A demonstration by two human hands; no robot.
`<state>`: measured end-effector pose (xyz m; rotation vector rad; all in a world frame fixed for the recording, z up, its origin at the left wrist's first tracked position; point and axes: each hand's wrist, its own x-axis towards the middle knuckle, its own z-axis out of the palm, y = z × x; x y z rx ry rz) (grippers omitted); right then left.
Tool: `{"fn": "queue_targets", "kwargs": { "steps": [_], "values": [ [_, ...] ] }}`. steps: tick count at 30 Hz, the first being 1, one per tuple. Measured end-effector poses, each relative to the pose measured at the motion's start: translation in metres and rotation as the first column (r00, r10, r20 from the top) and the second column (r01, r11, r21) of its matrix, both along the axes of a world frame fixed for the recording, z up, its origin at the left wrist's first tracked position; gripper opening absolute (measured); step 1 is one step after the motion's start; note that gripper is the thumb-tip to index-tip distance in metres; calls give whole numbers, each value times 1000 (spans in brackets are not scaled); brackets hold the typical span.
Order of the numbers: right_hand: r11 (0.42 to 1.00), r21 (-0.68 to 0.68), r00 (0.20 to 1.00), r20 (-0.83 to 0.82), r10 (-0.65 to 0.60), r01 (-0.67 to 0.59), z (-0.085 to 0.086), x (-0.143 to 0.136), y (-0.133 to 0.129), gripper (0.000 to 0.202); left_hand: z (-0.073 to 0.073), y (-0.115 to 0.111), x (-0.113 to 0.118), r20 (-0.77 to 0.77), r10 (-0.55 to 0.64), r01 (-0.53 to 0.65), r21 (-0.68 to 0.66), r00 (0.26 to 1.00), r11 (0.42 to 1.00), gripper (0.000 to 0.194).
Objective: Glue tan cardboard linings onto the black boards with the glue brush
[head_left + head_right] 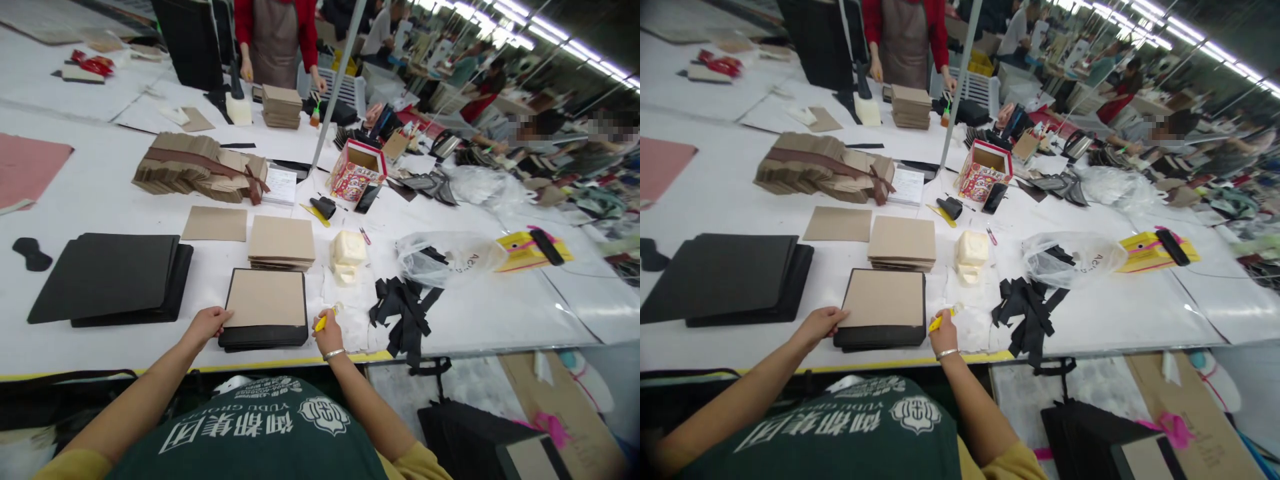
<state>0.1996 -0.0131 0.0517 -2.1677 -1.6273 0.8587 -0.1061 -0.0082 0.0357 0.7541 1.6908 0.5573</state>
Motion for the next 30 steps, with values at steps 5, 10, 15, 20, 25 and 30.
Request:
{"fn": "queue_targets", "kwargs": {
  "steps": [5,10,15,20,25,30],
  "values": [
    [999,-49,992,-127,12,-18,-7,-13,-8,22,0,2,0,27,23,-21,-49,999,999,39],
    [996,-63,998,-1,60,-60,-1,-20,-4,28,-3,3,-2,110,30,-24,-58,993,998,42],
    [993,-75,987,124,104,-95,0,-23,-3,27,-6,4,-5,169,42,-29,-78,985,997,46],
    [986,-90,972,176,157,-143,2,-24,1,26,-3,5,-5,203,59,-35,-116,977,993,50],
    [985,-97,963,217,160,-141,6,-23,7,20,0,6,-3,286,86,-42,-157,954,987,53],
    [990,-57,979,152,136,-128,-4,-22,7,13,-5,5,-2,246,42,-8,-137,968,991,52]
  ]
}}
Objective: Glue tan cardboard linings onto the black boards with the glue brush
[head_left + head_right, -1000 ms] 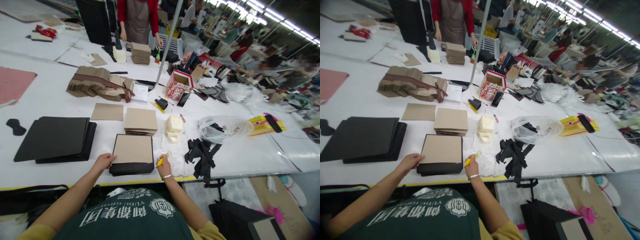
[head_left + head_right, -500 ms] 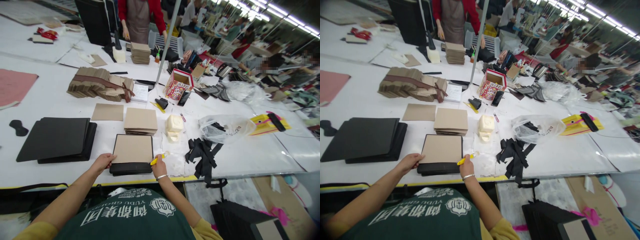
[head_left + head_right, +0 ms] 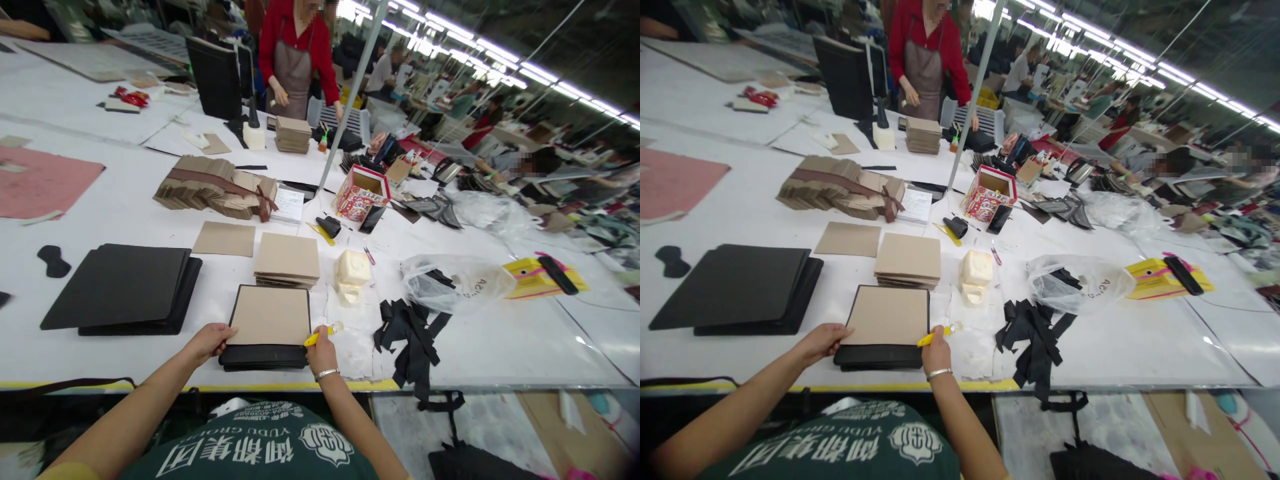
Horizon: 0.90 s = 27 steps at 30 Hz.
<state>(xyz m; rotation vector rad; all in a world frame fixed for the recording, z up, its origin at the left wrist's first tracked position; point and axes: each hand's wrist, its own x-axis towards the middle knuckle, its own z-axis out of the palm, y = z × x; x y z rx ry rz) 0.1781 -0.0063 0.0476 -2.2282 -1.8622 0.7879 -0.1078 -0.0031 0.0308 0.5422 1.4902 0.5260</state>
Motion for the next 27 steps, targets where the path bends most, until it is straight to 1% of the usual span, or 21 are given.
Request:
{"fn": "queue_targets", "kwargs": {
  "steps": [4,8,12,17,20,24,27],
  "values": [
    [999,43,999,-43,-19,21,-10,0,-2,10,-6,-1,1,-139,-62,73,77,988,994,47],
    [996,84,1000,-15,22,-20,-12,-1,-3,8,-12,-1,3,-261,-92,130,132,961,983,39],
    [995,80,998,7,60,-60,-13,-2,-2,8,-13,-1,4,-286,-86,131,139,954,982,33],
    [995,38,995,31,93,-94,-13,-3,-2,13,-9,0,5,-311,-81,131,142,947,981,30],
    [993,19,992,52,118,-119,-12,-4,0,16,-8,0,6,-344,-101,155,135,934,979,28],
    [988,-15,983,96,157,-156,-10,-6,3,23,-6,1,6,-426,-173,243,117,888,963,26],
    [982,-54,974,132,184,-179,-8,-8,6,22,0,6,3,-521,-254,356,104,815,929,25]
  ]
}}
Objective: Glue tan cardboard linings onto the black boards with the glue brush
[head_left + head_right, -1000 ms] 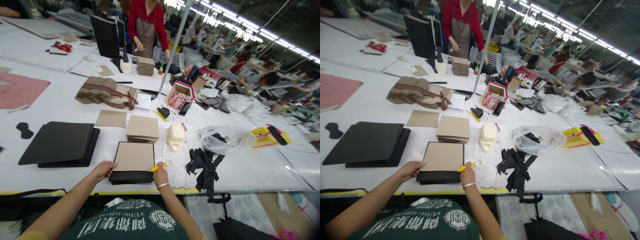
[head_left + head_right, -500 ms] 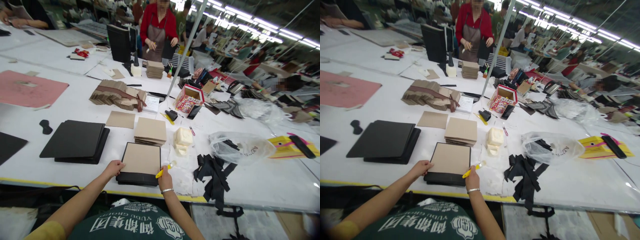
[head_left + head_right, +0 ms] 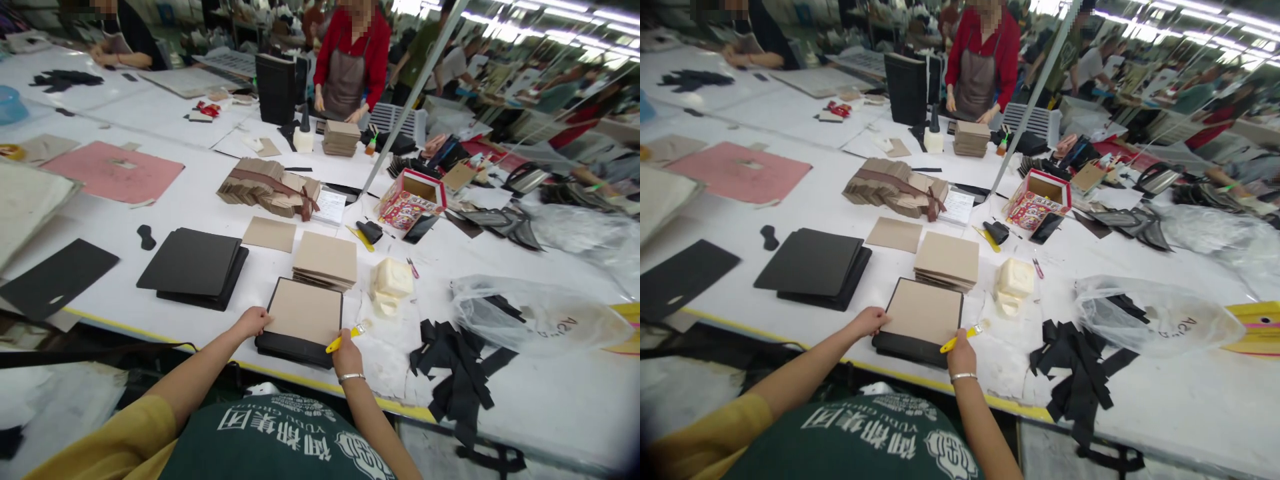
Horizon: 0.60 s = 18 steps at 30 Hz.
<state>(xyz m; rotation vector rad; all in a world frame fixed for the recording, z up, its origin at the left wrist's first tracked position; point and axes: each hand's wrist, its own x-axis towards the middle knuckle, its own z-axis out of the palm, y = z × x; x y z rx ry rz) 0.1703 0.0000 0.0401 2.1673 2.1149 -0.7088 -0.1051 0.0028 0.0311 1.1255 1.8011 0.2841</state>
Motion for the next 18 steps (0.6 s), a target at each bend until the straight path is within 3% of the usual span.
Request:
{"fn": "queue_targets", "kwargs": {
  "steps": [7,18],
  "values": [
    [997,-48,995,79,64,-60,5,-3,3,27,17,20,-17,-235,-218,235,47,947,971,28],
    [992,-74,990,88,111,-105,11,-4,5,25,12,12,-22,-280,-414,440,35,866,897,29]
  ]
}}
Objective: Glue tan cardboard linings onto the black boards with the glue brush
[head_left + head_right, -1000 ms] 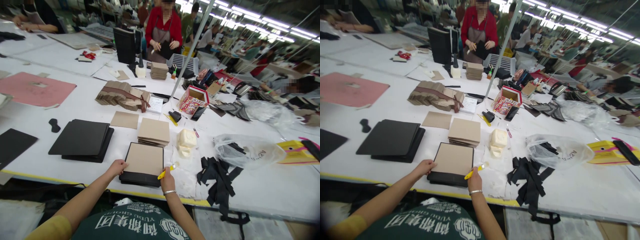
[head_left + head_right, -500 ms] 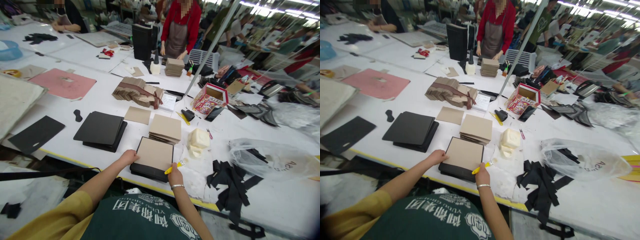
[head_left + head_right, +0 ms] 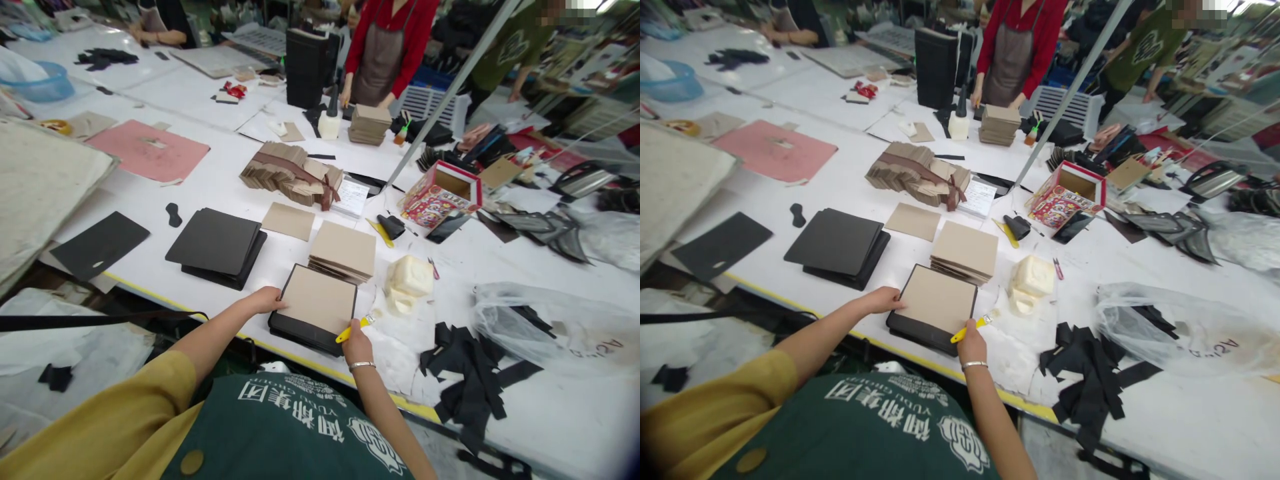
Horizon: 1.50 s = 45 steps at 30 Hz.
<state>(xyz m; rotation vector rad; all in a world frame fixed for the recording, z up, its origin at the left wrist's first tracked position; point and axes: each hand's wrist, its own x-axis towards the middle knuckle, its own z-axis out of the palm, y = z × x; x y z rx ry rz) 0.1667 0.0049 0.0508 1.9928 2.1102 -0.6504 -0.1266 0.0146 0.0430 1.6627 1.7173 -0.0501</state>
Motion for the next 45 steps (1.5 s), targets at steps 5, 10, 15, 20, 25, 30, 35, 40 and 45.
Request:
{"fn": "queue_targets", "kwargs": {
  "steps": [5,10,15,20,25,30,35,40,45],
  "values": [
    [999,-7,999,29,36,-36,-1,-3,0,26,-2,3,1,-56,-44,43,-15,997,999,23],
    [999,-9,992,124,36,-35,1,9,1,22,15,-1,7,-152,-19,17,-15,988,1000,26],
    [971,210,993,-17,-114,115,6,27,11,28,21,-14,34,-241,66,34,390,968,920,39],
    [815,567,908,-396,136,125,-23,3,28,25,-14,-15,73,-188,-96,200,680,977,706,48],
    [769,631,827,-373,420,-106,-59,-25,34,34,-40,-13,84,-154,-232,275,647,960,711,52],
    [721,684,795,-375,477,-110,-67,-23,32,30,-24,-4,40,7,-88,52,759,996,649,50],
    [728,680,768,-423,482,-82,-73,-16,40,37,24,12,-84,-4,612,-323,847,790,422,66],
    [738,674,812,-446,377,28,-57,-13,36,18,49,0,-197,-174,882,-706,540,438,458,91],
    [766,567,867,-497,25,303,-29,1,28,24,28,-10,-251,-341,845,-799,312,411,514,83]
  ]
}}
